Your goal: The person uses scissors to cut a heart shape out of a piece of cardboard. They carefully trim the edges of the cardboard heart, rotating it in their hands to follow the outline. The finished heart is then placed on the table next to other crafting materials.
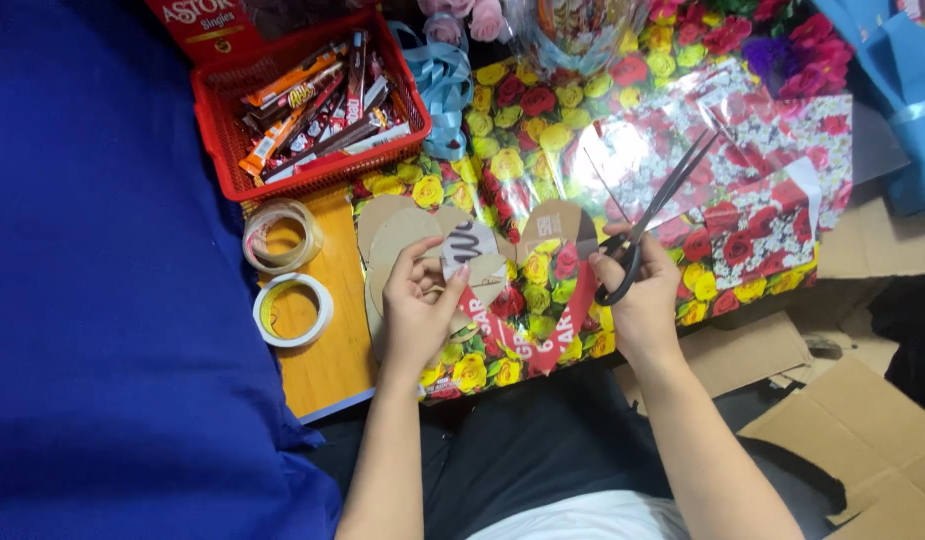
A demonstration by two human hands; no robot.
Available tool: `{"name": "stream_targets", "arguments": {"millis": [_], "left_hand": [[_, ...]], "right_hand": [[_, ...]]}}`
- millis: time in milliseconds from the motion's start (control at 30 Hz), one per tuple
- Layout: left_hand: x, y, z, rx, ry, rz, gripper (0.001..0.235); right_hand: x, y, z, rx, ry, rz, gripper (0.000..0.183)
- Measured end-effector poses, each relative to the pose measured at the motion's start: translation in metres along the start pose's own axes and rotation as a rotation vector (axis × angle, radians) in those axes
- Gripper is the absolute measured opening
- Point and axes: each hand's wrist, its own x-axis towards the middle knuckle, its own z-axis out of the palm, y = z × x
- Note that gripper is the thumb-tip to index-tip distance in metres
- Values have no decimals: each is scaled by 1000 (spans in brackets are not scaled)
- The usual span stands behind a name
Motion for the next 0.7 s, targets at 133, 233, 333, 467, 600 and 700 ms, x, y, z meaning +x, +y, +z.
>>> {"name": "stream_targets", "arguments": {"millis": [133,233,333,467,600,700], "left_hand": [[0,-2,-4,73,24,4,39],[3,6,-5,570,97,132,35],[8,-8,-11,880,107,374,45],[13,-23,-16,997,100,360,37],[16,-30,-18,1034,112,309,33],[17,-35,-20,946,132,297,26]], "right_hand": [[7,4,-4,-46,-40,49,31],[14,-18,-2,-153,-67,28,42],[29,-23,-14,-309,-80,-22,51],[56,-31,-34,-747,-272,-14,60],[69,-59,-24,-997,-479,15,62],[81,-66,-16,-945,-569,49,58]]}}
